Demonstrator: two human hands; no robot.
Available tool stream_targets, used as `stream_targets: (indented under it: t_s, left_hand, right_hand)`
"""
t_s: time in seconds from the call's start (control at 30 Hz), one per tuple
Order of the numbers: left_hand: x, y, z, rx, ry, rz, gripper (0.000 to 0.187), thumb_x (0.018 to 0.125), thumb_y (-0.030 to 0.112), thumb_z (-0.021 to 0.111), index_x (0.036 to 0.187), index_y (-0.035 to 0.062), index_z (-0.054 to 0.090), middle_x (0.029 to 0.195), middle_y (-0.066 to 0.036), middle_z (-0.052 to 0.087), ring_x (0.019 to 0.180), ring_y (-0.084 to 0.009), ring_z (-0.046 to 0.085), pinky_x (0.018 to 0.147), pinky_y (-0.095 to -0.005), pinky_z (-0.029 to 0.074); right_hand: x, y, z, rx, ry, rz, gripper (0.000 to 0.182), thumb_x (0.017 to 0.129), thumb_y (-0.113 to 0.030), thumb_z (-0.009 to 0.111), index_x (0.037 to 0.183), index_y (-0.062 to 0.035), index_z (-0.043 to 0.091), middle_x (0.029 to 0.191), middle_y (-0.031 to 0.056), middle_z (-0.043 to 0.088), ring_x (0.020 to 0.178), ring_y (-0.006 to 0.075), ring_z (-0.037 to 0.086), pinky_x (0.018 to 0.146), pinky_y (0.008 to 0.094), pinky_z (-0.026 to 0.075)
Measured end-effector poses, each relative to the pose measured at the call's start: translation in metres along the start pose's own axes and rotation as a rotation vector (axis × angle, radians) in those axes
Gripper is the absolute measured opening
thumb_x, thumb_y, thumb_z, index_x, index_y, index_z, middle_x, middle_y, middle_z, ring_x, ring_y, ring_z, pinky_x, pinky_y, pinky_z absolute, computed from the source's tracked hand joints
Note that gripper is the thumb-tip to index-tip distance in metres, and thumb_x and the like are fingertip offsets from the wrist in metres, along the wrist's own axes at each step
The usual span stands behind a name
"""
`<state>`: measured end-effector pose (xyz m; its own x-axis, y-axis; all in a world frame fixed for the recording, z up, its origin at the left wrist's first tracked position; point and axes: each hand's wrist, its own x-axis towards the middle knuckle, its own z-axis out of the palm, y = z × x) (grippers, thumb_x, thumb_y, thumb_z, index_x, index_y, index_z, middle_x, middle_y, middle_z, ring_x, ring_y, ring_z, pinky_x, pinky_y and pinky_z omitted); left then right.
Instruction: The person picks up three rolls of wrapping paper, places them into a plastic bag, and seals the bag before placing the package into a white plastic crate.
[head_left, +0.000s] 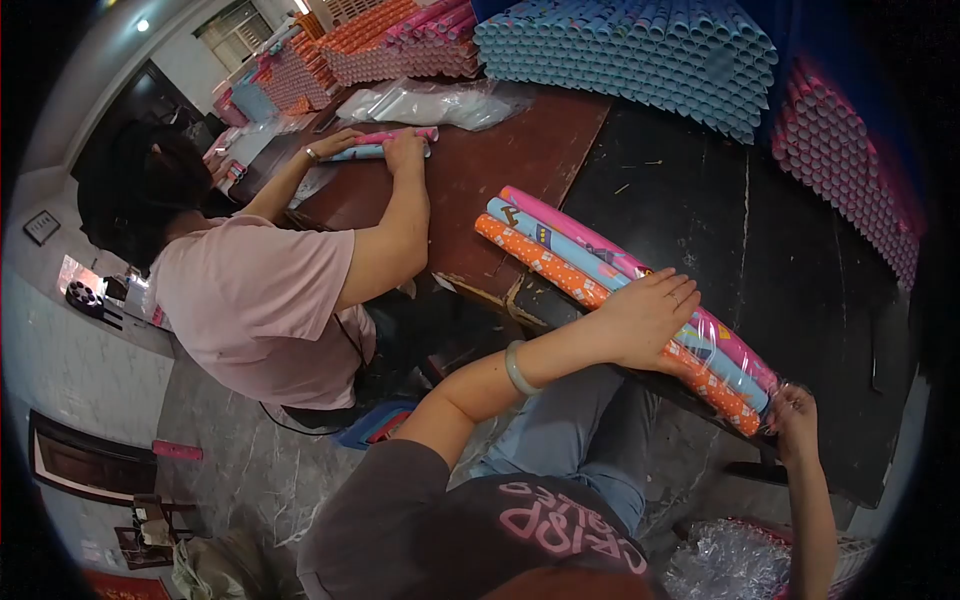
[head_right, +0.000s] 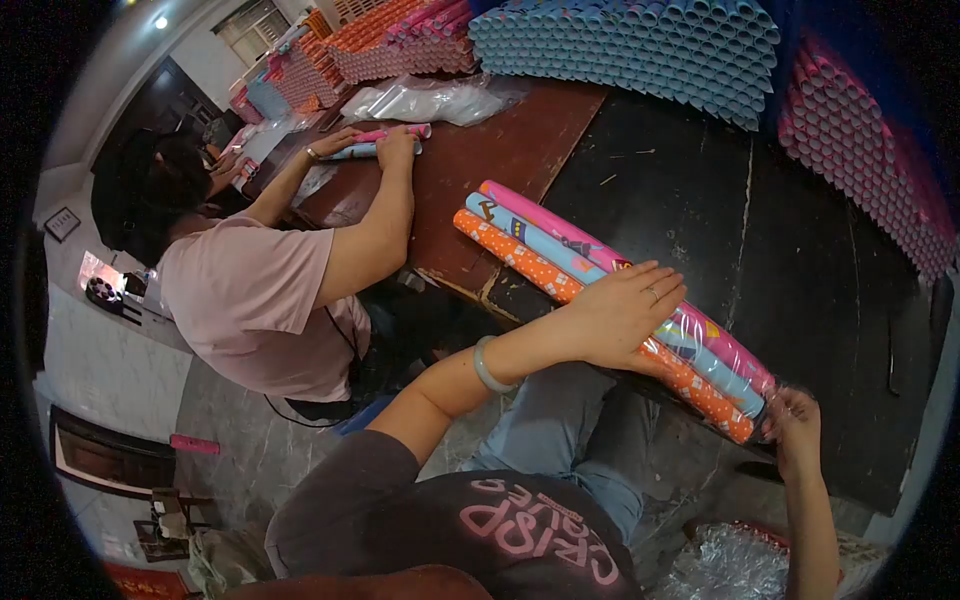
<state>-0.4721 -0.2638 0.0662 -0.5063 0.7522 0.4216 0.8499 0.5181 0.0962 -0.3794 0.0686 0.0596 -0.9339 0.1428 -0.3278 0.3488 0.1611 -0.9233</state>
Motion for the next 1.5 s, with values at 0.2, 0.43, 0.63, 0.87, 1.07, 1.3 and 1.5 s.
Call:
stream_targets:
  t_s: [0.2,0.43,0.63,0.87,1.07,1.3,1.5]
  left_hand:
    - [0.0,-0.001,-0.001,-0.008,-0.005,0.006,0.089,0.076,0.065,0.055,0.123,-0.0109,0.047,0.129,-0.026,0.049,0.125,-0.0365,0.043,0.109,-0.0434,0.027]
    - [0.002,-0.002,-0.003,0.002,-0.019,-0.001,0.087,0.076,0.064,0.056,0.12,-0.0106,0.049,0.128,-0.027,0.049,0.123,-0.0372,0.045,0.108,-0.0435,0.029]
    - [0.001,-0.002,0.0,0.002,-0.01,0.024,0.091,0.077,0.069,0.049,0.119,-0.0117,0.05,0.126,-0.027,0.05,0.124,-0.0369,0.044,0.109,-0.0419,0.027]
    - [-0.001,-0.003,0.002,-0.006,0.021,0.011,0.09,0.077,0.069,0.05,0.119,-0.0115,0.05,0.126,-0.027,0.051,0.123,-0.0371,0.045,0.109,-0.0425,0.027]
    - [-0.002,-0.003,0.004,0.026,0.052,0.03,0.09,0.077,0.068,0.051,0.119,-0.0112,0.051,0.125,-0.027,0.051,0.122,-0.0369,0.046,0.109,-0.0428,0.028]
    - [-0.003,-0.005,0.002,-0.023,0.079,0.044,0.088,0.075,0.067,0.055,0.117,-0.0105,0.052,0.123,-0.026,0.052,0.12,-0.0375,0.047,0.108,-0.0431,0.03]
    - [0.002,-0.001,-0.009,-0.043,0.034,0.055,0.097,0.066,0.071,0.062,0.116,-0.0112,0.05,0.122,-0.026,0.053,0.118,-0.0386,0.048,0.106,-0.0445,0.033]
  right_hand:
    - [0.003,-0.005,0.004,0.134,-0.046,0.014,0.011,0.089,-0.012,0.06,0.081,-0.0036,0.059,0.062,0.0014,0.055,0.048,0.0077,0.05,0.042,0.0206,0.037]
    - [-0.015,-0.01,0.0,0.034,-0.007,-0.01,0.008,0.085,-0.008,0.063,0.084,-0.0009,0.06,0.067,0.0033,0.059,0.052,0.0093,0.054,0.047,0.0217,0.043]
    - [-0.041,-0.027,-0.003,-0.197,-0.307,0.04,0.006,0.076,0.001,0.069,0.08,0.0043,0.067,0.069,0.0035,0.06,0.06,0.0105,0.059,0.058,0.0239,0.051]
    - [-0.035,-0.002,0.009,-0.06,-0.212,0.021,0.009,0.082,-0.006,0.067,0.079,0.0022,0.063,0.064,0.0023,0.056,0.057,0.0081,0.052,0.051,0.0217,0.04]
    - [-0.035,-0.006,0.016,-0.05,-0.188,0.054,0.014,0.087,-0.01,0.062,0.079,0.0009,0.062,0.067,0.0046,0.059,0.057,0.0086,0.053,0.05,0.0222,0.041]
    - [-0.053,-0.032,-0.007,-0.055,-0.329,0.053,0.02,0.09,-0.011,0.058,0.103,0.0031,0.062,0.083,0.011,0.066,0.065,0.0127,0.059,0.06,0.0245,0.049]
    - [-0.061,-0.02,-0.049,0.418,-0.44,-0.013,0.058,0.09,-0.036,0.048,0.123,0.0107,0.047,0.105,0.0262,0.063,0.102,0.0319,0.062,0.093,0.0395,0.046]
